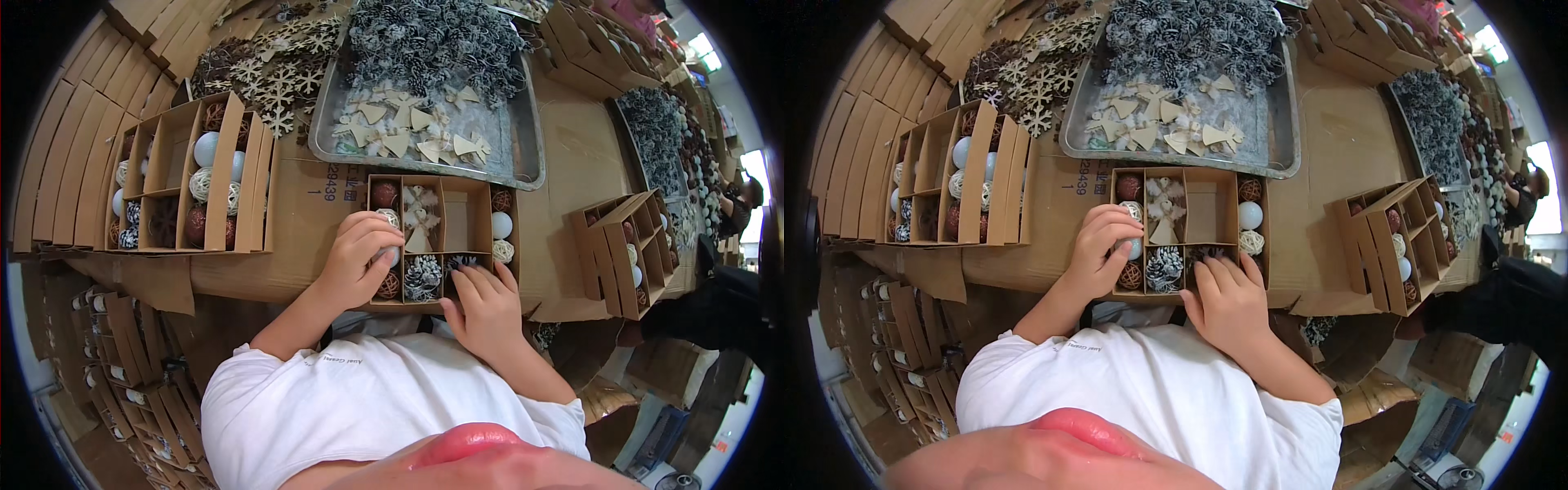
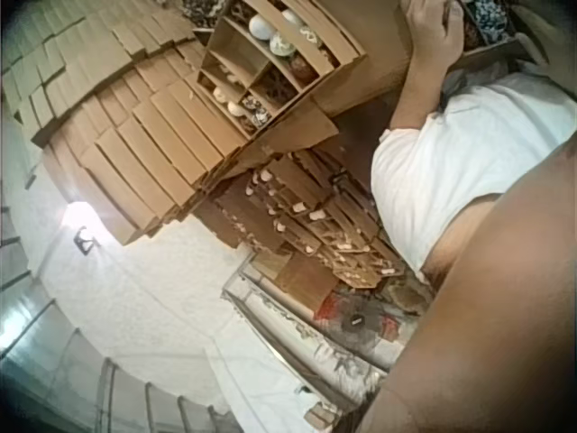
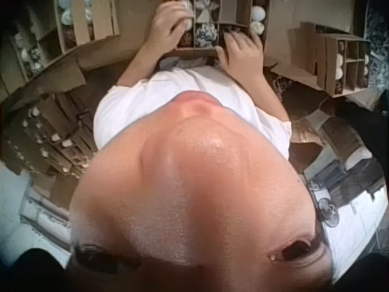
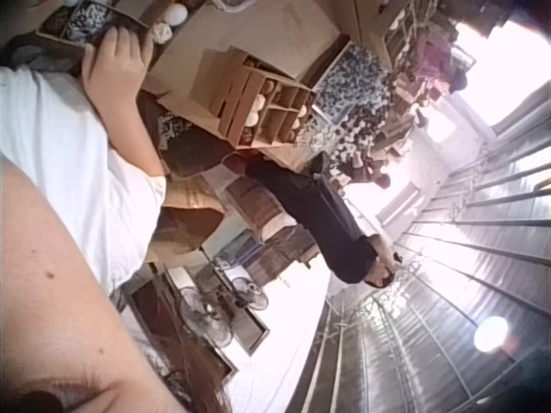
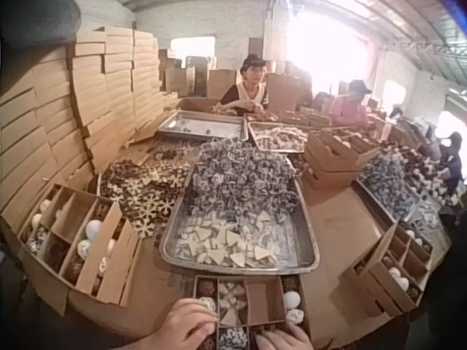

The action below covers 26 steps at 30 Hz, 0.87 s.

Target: Packing various decorative wooden ornaments and baubles into partitioned boxes at an assembly station.

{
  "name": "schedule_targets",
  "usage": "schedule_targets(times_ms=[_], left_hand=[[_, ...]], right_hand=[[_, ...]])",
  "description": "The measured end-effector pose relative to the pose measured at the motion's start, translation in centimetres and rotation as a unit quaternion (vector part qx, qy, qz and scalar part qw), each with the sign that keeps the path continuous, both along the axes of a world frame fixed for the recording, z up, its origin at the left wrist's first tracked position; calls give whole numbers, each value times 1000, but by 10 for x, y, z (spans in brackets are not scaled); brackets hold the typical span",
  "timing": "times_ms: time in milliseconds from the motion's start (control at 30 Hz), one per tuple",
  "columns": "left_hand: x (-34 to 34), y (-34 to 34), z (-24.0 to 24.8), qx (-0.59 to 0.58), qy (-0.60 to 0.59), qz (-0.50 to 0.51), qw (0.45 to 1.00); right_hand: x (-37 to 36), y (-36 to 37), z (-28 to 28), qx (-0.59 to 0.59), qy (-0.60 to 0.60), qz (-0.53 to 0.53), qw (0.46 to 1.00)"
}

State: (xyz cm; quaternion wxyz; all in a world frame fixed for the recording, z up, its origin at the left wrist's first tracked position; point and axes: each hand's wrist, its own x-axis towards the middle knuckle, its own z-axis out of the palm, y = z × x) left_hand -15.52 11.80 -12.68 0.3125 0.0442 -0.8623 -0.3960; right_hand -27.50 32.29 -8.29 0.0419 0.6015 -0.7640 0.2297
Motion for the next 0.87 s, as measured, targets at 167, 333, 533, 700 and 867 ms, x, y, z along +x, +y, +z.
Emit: schedule_targets(times_ms=[167, 333, 533, 700, 867], left_hand=[[9, -1, -8, 9, 9, 83, 996], [31, 11, -15, 71, -71, 125, 987], [44, 26, -1, 55, -34, -3, 998], [46, 19, 49, 157, 104, -48, 981], [82, -3, 138, 209, 156, 112, 959]], right_hand=[[-7, 8, 2, -32, -16, -41, 999], [-35, 24, -29, -143, -213, -183, 949], [3, 61, -43, -202, -567, -91, 794], [4, 50, 21, -260, -526, 63, 807], [1, 13, 62, -266, -462, 191, 824]])
